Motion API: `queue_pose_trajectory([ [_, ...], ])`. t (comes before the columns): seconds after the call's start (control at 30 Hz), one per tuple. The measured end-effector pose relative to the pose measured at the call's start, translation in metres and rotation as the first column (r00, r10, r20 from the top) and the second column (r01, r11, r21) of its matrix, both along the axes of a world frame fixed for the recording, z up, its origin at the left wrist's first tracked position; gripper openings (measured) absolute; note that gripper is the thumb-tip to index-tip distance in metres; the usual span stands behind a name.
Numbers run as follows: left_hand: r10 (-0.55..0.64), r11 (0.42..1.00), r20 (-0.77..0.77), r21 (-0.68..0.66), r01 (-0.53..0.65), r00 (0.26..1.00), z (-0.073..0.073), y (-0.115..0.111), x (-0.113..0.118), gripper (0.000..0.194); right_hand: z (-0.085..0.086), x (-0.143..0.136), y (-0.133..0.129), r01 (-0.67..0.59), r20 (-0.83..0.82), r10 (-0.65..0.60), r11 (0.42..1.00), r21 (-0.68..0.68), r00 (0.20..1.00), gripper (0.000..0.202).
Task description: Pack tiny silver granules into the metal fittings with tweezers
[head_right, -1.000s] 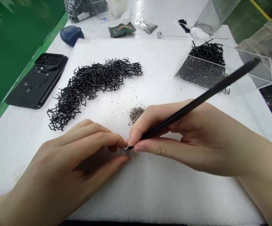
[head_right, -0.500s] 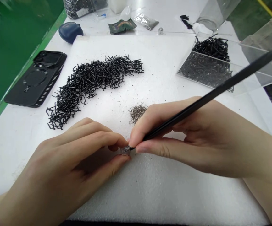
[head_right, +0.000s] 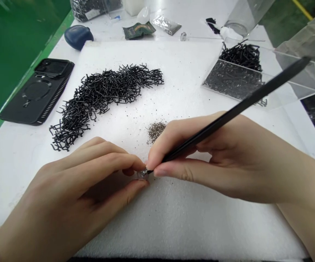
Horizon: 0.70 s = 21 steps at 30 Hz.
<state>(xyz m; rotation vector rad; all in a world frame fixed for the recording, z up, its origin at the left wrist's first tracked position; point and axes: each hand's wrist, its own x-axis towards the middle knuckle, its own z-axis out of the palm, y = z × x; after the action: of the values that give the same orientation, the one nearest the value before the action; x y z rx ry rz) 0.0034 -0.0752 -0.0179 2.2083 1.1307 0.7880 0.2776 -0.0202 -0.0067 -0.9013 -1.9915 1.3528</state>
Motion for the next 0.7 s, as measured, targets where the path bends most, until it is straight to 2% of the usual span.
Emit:
queue_pose_trajectory([
  [0.13,-0.003,1.000,-0.025,-0.025,0.002,1.000,0.002,0.001,0.002,0.009,0.000,0.004,0.002,0.006,0.011,-0.006,0.999,0.031,1.000,0.021],
  [0.27,0.046,0.998,-0.019,-0.045,-0.047,0.999,0.006,0.001,0.004,0.014,0.006,0.015,0.006,0.113,0.065,-0.124,0.982,0.154,0.990,0.013],
  [0.33,0.075,0.996,-0.021,-0.037,-0.076,0.997,0.009,0.000,0.003,0.015,0.010,0.020,0.010,0.101,0.126,-0.128,0.975,0.198,0.984,0.007],
  [0.43,0.108,0.994,-0.073,-0.028,-0.110,0.991,0.011,-0.003,0.001,0.011,0.013,0.023,0.016,0.061,0.181,-0.091,0.984,0.166,0.979,0.004],
  [0.57,0.121,0.991,-0.129,-0.031,-0.126,0.984,0.008,-0.005,-0.001,0.008,0.015,0.019,0.019,0.072,0.174,-0.090,0.991,0.110,0.981,0.005],
  [0.7,0.084,0.996,-0.081,-0.029,-0.087,0.993,0.009,-0.005,0.001,0.022,0.016,0.015,0.019,0.082,0.170,-0.098,0.991,0.102,0.981,0.006],
])
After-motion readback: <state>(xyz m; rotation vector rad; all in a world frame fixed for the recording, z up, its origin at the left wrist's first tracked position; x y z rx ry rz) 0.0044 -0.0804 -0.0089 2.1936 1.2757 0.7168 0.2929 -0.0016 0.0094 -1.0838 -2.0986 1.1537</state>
